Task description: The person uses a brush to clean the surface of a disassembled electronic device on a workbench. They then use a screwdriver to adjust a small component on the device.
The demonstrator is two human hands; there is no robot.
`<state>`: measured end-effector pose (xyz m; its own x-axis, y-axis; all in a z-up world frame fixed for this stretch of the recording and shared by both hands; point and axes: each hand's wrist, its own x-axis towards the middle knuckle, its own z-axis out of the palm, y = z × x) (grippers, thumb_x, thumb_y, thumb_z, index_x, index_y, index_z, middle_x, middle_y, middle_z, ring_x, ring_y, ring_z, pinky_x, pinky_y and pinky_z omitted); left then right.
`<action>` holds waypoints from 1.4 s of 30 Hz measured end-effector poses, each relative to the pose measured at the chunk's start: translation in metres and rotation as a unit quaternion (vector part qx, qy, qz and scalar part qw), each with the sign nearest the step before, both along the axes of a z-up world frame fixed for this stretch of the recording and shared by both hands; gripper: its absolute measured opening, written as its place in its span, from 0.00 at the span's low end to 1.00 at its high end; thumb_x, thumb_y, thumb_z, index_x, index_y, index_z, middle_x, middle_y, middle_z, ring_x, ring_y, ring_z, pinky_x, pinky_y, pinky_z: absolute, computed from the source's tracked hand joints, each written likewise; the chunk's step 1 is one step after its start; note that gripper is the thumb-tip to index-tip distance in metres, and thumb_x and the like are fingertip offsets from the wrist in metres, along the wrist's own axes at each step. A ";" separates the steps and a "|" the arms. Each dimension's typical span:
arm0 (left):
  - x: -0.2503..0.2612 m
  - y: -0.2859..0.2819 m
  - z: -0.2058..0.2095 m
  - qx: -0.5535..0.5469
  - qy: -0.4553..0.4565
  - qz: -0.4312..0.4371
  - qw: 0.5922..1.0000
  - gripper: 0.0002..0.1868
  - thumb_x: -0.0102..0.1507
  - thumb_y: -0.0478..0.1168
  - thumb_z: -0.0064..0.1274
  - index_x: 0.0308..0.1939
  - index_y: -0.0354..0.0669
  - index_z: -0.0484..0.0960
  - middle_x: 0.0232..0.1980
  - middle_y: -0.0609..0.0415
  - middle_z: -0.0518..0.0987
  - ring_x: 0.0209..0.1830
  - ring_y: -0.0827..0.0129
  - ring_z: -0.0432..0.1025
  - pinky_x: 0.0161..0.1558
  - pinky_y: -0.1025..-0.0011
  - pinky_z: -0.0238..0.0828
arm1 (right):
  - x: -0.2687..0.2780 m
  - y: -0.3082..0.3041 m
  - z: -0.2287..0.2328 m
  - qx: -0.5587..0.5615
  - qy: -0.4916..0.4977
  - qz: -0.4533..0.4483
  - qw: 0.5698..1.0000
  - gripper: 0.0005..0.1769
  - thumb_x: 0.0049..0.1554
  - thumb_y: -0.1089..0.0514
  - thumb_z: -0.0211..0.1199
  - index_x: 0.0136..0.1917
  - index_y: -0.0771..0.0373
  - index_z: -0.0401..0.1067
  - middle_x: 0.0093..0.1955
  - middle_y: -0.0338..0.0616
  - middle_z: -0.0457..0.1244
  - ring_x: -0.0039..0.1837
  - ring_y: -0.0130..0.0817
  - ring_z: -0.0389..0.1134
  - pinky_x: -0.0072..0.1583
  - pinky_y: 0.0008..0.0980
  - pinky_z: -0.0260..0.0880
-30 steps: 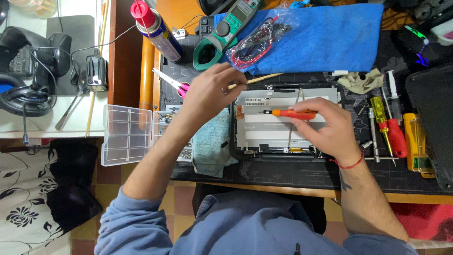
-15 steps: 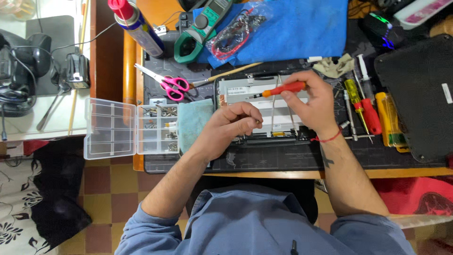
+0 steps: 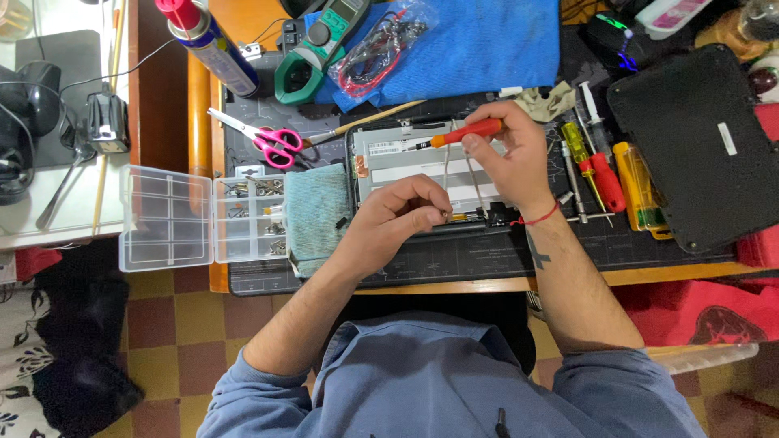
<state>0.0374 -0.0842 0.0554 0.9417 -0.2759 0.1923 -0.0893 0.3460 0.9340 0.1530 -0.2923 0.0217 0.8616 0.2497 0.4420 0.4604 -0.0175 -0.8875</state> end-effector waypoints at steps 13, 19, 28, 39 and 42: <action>0.046 -0.021 0.026 0.102 -0.154 0.011 0.983 0.04 0.69 0.36 0.57 0.47 0.43 0.81 0.40 0.55 0.77 0.34 0.74 0.68 0.38 0.73 0.67 | 0.008 -0.052 -0.002 0.035 -0.001 0.013 0.999 0.13 0.60 0.64 0.71 0.55 0.74 0.73 0.45 0.55 0.66 0.41 0.37 0.73 0.44 0.32 0.74; 0.058 -0.022 0.005 0.089 -0.153 0.038 0.983 0.05 0.66 0.35 0.61 0.45 0.45 0.82 0.41 0.55 0.78 0.32 0.73 0.69 0.36 0.73 0.67 | 0.008 -0.059 -0.021 0.185 0.084 0.032 0.979 0.19 0.60 0.53 0.68 0.52 0.71 0.66 0.43 0.58 0.67 0.37 0.37 0.72 0.39 0.29 0.75; 0.056 -0.014 -0.007 0.053 -0.140 0.042 0.988 0.08 0.63 0.38 0.65 0.43 0.43 0.83 0.41 0.54 0.80 0.31 0.74 0.71 0.35 0.75 0.67 | 0.000 -0.057 -0.017 0.185 0.082 0.080 0.976 0.20 0.54 0.56 0.72 0.46 0.68 0.62 0.45 0.63 0.67 0.41 0.40 0.72 0.43 0.30 0.75; 0.055 -0.015 -0.002 0.060 -0.158 0.055 0.984 0.08 0.62 0.37 0.65 0.43 0.44 0.83 0.40 0.55 0.80 0.31 0.73 0.72 0.34 0.74 0.65 | -0.001 -0.047 -0.012 0.097 0.064 0.117 0.986 0.15 0.55 0.63 0.71 0.44 0.66 0.63 0.47 0.62 0.68 0.44 0.39 0.72 0.45 0.29 0.72; 0.054 -0.014 -0.004 0.064 -0.161 0.061 0.983 0.08 0.61 0.38 0.66 0.42 0.45 0.83 0.39 0.56 0.80 0.31 0.73 0.72 0.34 0.75 0.65 | -0.007 -0.044 -0.004 0.064 0.049 0.112 0.990 0.14 0.55 0.65 0.71 0.44 0.66 0.65 0.48 0.60 0.69 0.47 0.36 0.71 0.48 0.28 0.68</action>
